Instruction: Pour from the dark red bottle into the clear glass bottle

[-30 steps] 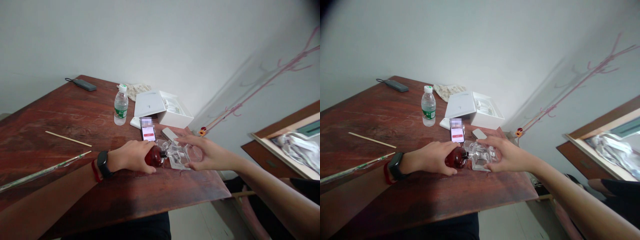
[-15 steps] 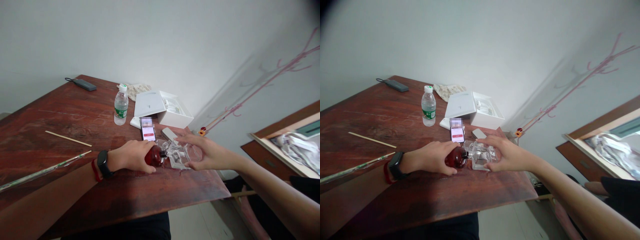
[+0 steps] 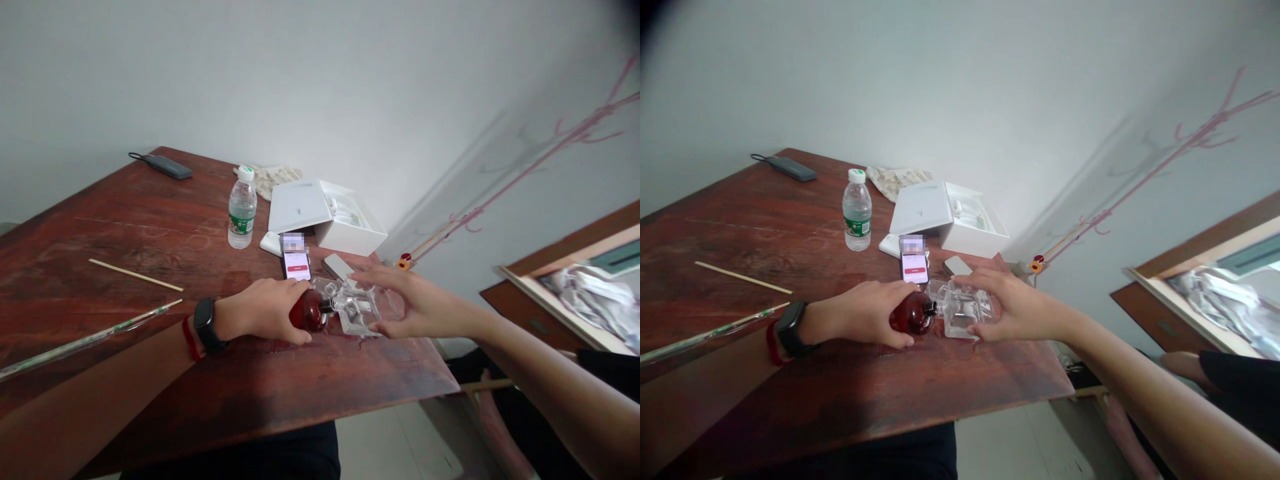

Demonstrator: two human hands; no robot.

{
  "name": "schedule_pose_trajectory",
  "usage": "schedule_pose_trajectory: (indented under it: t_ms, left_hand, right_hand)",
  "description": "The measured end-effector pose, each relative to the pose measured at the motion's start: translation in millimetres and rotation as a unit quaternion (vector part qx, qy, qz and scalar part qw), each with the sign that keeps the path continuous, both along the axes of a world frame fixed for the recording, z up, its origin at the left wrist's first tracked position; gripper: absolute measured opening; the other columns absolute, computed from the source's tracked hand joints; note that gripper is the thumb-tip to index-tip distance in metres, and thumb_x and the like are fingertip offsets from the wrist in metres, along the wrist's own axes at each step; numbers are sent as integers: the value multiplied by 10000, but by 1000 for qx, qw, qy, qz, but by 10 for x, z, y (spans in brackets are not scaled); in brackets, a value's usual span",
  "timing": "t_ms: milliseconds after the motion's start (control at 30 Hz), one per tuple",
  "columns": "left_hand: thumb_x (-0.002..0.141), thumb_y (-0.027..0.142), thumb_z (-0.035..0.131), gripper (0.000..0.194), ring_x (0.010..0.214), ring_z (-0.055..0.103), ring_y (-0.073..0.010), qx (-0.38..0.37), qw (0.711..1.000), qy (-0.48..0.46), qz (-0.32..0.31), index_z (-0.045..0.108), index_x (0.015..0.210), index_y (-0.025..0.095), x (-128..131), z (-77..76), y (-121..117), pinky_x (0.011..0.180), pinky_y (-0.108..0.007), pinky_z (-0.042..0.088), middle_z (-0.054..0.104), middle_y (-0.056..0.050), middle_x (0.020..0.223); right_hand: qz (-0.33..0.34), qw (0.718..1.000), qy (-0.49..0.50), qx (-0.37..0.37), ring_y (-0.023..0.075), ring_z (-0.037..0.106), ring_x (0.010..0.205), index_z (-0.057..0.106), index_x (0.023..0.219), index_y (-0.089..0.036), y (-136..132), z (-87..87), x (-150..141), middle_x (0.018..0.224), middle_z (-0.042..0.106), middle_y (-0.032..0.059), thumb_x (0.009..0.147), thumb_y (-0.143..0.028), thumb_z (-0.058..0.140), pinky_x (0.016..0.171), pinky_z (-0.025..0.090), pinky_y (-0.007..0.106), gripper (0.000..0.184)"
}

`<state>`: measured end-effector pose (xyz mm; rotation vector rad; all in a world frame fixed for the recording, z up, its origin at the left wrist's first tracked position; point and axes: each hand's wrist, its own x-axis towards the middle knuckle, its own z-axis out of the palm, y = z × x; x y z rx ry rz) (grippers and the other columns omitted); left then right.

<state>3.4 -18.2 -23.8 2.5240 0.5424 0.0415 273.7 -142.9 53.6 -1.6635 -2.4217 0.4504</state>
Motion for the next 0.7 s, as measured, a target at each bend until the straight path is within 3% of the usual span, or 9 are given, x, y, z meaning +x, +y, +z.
schedule_pose_trajectory:
  t_ms: [167,367,700]
  left_hand:
    - [780,554,802,601,1137,729,-368,2,1000,12,3,611,1260,248,2,34,-13,887,-405,561,731,-85,1338]
    - [770,566,811,626,1147,724,-376,-5,1000,12,-2,608,1274,256,7,26,-2,890,-419,563,726,-80,1347]
    - [771,585,807,690,1160,715,-390,5,1000,9,-1,590,1332,245,11,-16,14,909,-451,566,717,-97,1368]
  right_hand:
    - [-14,1000,-15,6,368,635,1375,590,1535,-323,-8,-24,30,1589,594,80,779,-380,857,1153,533,535,804]
    - [-7,1000,-26,-1,369,583,1437,573,1546,-305,1,-15,18,1643,537,74,787,-369,833,1184,504,530,804]
    - [-4,1000,-21,7,355,645,1362,606,1513,-308,7,23,-30,1572,610,76,773,-355,837,1150,535,495,777]
